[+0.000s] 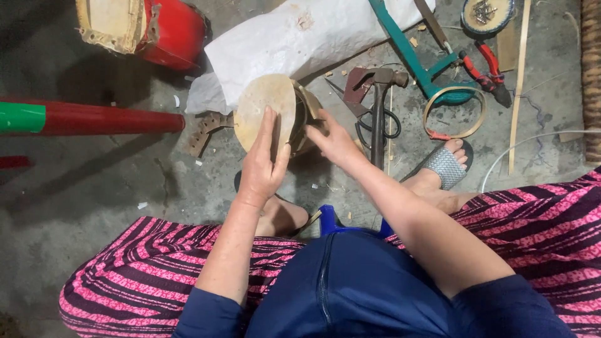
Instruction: Assembling a percussion instrument by hammering a circular wooden piece into a frame and inspecting the fit.
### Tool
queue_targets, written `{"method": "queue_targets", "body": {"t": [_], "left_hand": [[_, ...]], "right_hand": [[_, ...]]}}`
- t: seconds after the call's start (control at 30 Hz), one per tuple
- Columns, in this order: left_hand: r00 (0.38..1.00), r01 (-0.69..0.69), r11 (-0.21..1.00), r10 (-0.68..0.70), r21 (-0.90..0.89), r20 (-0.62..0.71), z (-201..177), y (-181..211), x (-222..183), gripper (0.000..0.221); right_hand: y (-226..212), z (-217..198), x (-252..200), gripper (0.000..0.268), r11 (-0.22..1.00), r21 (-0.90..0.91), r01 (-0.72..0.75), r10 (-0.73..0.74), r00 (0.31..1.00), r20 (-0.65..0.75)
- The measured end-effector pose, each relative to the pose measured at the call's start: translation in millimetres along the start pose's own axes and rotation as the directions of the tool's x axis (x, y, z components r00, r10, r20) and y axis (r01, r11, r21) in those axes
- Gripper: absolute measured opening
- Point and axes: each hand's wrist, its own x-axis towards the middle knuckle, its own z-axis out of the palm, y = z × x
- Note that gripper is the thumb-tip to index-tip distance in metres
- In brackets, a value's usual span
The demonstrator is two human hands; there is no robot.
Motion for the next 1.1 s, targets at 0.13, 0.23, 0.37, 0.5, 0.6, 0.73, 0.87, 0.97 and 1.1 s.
{"method": "queue_targets", "body": {"t": [0.13, 0.23, 0.37, 0.5, 0.6, 0.73, 0.87, 0.97, 1.1], "left_hand": [[1.000, 0.010, 1.000, -0.010, 0.020, 0.011, 0, 0, -1, 0.067], [0.999, 0.022, 1.000, -0.023, 0.019, 0.027, 1, -1, -1, 0.070], [0.999, 0.021, 0.999, -0.023, 0.041, 0.030, 3, -1, -2, 0.071], [0.999, -0.045, 0.989, 0.042, 0.139, 0.028, 12, -3, -3, 0.079], [0.998, -0.059, 0.974, 0.050, 0.219, 0.046, 24, -1, 0, 0.081], [0.997, -0.078, 0.950, 0.067, 0.303, 0.046, 33, -14, -4, 0.081], [0.997, -0.076, 0.930, 0.074, 0.361, 0.019, 39, -15, -6, 0.078], [0.998, -0.056, 0.926, 0.041, 0.373, 0.048, 37, -8, -6, 0.074], [0.995, -0.020, 0.904, -0.026, 0.427, 0.100, 35, 1, -6, 0.069]], "right_hand": [[-21, 3, -10, 0.101, 0.998, -0.017, -0.061, 0.061, 0.998, 0.014], [-22, 8, -12, 0.100, 0.994, 0.038, -0.099, 0.099, 0.995, -0.011], [-25, 14, -12, 0.095, 0.992, 0.001, -0.122, 0.122, 0.991, -0.060], [-35, 12, -19, 0.081, 0.987, -0.131, -0.097, 0.090, 0.994, -0.060], [-18, 8, -11, 0.093, 0.990, -0.117, -0.073, 0.067, 0.996, -0.049], [-14, 5, -2, 0.100, 0.992, -0.124, -0.031, 0.026, 0.999, -0.038], [-1, 4, 5, 0.097, 0.990, -0.139, 0.024, -0.026, 1.000, -0.017], [4, 3, 8, 0.096, 0.987, -0.157, 0.022, -0.025, 1.000, -0.017], [5, 2, 13, 0.092, 0.986, -0.161, 0.044, -0.049, 0.998, -0.029]]}}
